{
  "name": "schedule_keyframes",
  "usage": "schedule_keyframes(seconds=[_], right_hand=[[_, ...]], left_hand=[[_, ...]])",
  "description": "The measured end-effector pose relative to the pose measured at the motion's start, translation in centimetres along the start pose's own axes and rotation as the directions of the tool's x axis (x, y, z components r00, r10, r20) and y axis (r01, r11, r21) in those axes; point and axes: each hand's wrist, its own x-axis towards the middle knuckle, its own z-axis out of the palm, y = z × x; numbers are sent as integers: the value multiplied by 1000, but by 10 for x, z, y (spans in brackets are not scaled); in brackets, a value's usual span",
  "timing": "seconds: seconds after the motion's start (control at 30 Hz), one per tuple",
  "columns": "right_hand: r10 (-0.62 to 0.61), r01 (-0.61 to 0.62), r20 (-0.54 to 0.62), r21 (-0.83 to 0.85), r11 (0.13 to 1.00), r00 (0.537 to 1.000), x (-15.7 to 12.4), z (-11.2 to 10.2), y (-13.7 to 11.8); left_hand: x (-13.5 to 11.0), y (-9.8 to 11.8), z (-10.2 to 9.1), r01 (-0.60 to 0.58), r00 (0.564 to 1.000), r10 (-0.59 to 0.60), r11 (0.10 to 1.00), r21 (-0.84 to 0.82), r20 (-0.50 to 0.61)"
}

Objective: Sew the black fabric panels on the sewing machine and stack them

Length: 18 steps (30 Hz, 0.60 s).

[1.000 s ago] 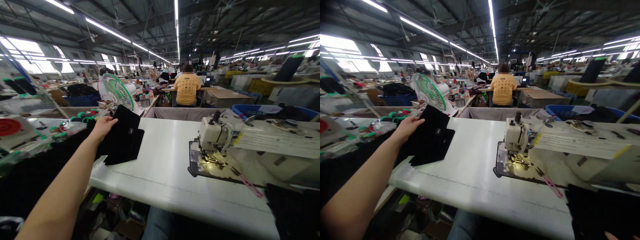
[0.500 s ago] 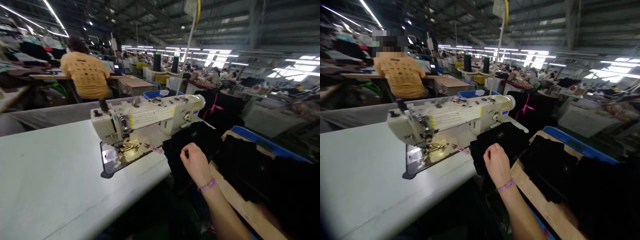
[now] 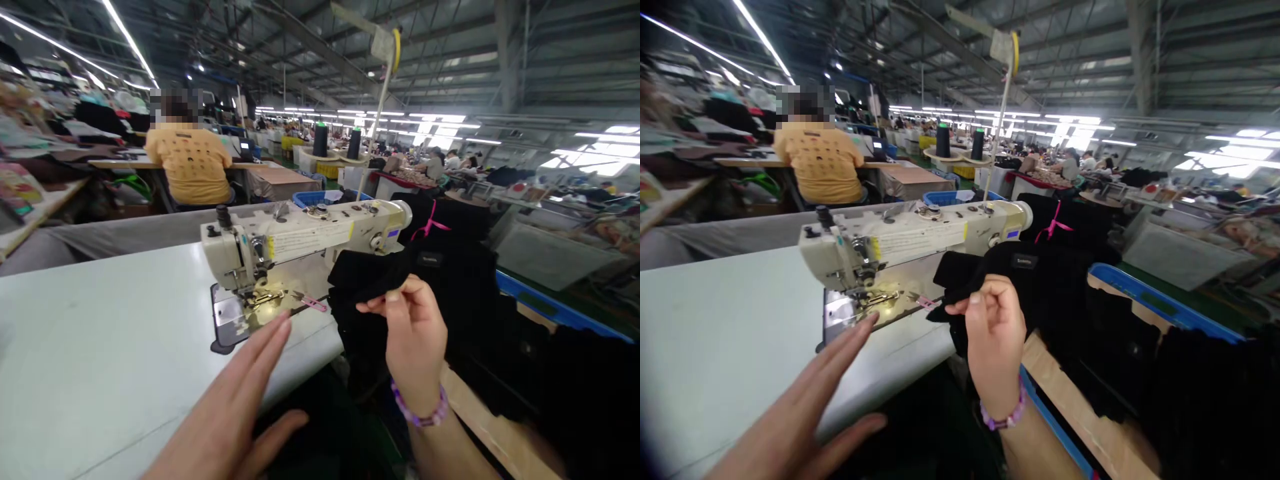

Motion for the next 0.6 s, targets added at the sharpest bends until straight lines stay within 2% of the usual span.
schedule_keyframes(seconds=[0.03, 0.1, 0.2, 0.27, 0.33, 0.37, 0.4, 0.47, 0.53, 0.6], right_hand=[[15, -17, 46, 46, 999, 999, -4, 5, -7], [18, -30, 131, 95, 995, 991, -9, 13, -14], [-10, -9, 192, 94, 996, 981, -9, 21, -13], [-37, 33, 237, 19, 999, 971, -7, 23, -9], [-164, 193, 244, -100, 976, 956, -5, 23, -7], [-283, 324, 229, -168, 931, 931, -5, 22, -8], [-415, 458, 214, -229, 859, 884, -6, 21, -10], [-606, 653, 244, -292, 699, 757, -8, 21, -17], [-649, 742, 367, -233, 629, 666, -10, 26, -26], [-628, 751, 483, -102, 652, 610, -12, 37, -35]], left_hand=[[8, 11, 8, 9, 999, -7, 999, -41, 43], [26, 26, 23, 57, 998, -63, 977, -207, -22], [53, 30, 36, 141, 981, -187, 867, -477, -50], [64, 24, 34, 217, 948, -309, 799, -561, -72], [69, 18, 23, 298, 892, -433, 777, -555, -127], [69, 16, 14, 325, 872, -464, 789, -522, -158], [69, 15, 3, 330, 863, -463, 818, -472, -199], [67, 17, -21, 268, 887, -365, 906, -329, -282], [66, 22, -42, 162, 926, -215, 969, -187, -309], [64, 26, -55, 88, 952, -116, 990, -111, -282]])
